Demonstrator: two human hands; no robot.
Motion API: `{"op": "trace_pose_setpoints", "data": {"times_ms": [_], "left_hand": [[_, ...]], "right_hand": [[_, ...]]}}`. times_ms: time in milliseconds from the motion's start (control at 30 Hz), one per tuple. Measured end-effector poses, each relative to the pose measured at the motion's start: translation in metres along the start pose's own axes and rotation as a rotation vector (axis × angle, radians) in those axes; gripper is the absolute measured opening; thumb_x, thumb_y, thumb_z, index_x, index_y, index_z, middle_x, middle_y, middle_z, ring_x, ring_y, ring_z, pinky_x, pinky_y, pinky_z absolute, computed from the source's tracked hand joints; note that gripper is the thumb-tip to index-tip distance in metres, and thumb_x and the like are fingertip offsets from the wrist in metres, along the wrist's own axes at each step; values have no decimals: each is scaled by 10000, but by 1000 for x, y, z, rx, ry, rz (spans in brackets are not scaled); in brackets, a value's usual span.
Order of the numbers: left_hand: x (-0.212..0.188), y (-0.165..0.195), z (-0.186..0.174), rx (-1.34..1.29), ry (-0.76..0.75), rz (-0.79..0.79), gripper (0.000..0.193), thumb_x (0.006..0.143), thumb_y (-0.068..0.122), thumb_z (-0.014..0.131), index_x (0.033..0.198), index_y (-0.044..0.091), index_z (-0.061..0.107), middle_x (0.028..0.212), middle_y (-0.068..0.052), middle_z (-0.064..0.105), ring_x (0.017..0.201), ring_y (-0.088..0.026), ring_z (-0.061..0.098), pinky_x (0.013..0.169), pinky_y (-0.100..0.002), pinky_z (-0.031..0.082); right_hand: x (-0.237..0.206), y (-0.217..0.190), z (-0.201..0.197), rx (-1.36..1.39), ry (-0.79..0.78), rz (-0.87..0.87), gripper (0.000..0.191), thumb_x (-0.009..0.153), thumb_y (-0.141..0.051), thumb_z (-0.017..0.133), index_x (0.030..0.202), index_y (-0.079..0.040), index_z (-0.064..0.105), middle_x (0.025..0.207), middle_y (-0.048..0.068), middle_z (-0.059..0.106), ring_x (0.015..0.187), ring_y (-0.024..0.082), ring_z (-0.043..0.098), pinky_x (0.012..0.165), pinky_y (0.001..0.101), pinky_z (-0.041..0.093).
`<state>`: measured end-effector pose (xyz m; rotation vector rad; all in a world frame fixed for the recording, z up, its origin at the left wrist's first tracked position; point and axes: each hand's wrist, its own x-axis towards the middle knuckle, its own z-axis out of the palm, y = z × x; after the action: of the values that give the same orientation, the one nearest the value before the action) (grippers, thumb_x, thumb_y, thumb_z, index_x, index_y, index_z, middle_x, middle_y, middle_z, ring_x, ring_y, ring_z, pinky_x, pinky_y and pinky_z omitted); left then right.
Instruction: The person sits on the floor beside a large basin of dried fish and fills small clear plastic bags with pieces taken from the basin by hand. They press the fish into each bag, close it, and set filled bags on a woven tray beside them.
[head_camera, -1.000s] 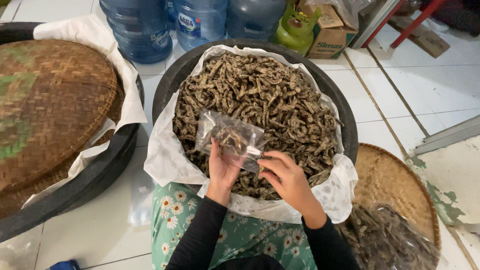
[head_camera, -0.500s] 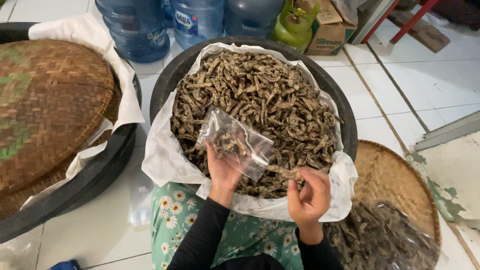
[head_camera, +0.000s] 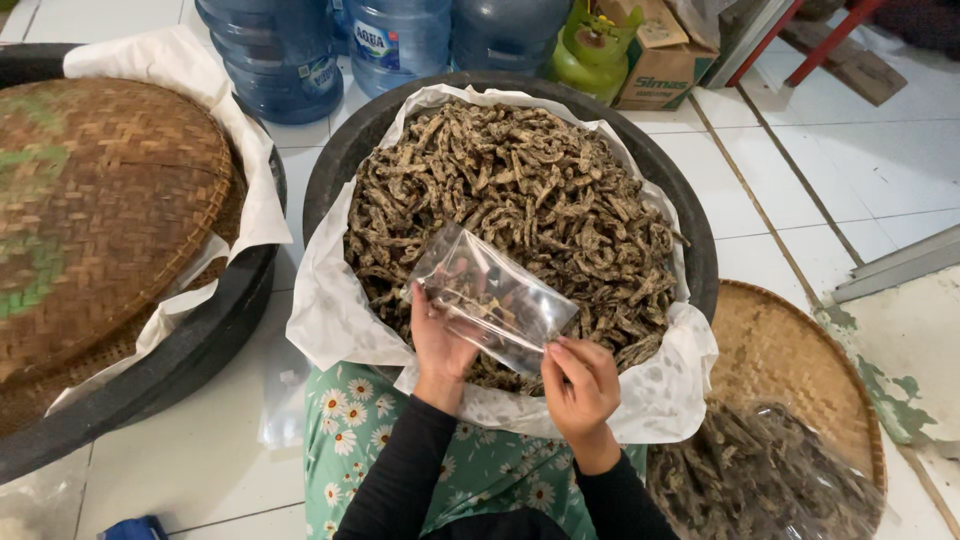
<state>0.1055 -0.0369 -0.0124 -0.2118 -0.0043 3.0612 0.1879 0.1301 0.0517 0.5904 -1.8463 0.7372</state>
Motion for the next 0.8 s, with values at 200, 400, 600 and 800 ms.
{"op": "trace_pose_setpoints", "data": {"times_ms": [200,400,600,800], "left_hand": [[4,5,-11,-148,-236,-70,480,1200,332,382,1541,9,479,1502,-226,552,1347,-387,546,1120,-539,444],[2,-5,-12,5,13,5,376,1064,335,405,1375,200,567,1472,-49,600,1356,-314,556,1107,-560,465],[-3,-7,-7,38,-139,27,504,1059,490,450,1361,98,544,1416,-127,599,1293,-328,580,1056,-558,498],[-4,-25,-22,71,-126,-125,548,1052,452,540,1447,72,558,1376,-127,647,1230,-285,598,1052,-493,497]], "right_hand": [[-6,11,6,17,-68,-25,346,832,56,862,1124,-31,698,1077,147,708,857,226,725,690,316,601],[1,11,8,38,-305,173,251,881,20,773,1124,-31,734,1205,140,730,938,273,751,755,335,606],[13,12,8,212,-572,145,443,827,-93,799,1248,-9,690,1285,226,673,1174,384,659,933,432,544],[13,7,14,234,-578,364,337,947,-48,701,1280,-98,681,1299,127,696,1102,276,744,891,359,594]]}}
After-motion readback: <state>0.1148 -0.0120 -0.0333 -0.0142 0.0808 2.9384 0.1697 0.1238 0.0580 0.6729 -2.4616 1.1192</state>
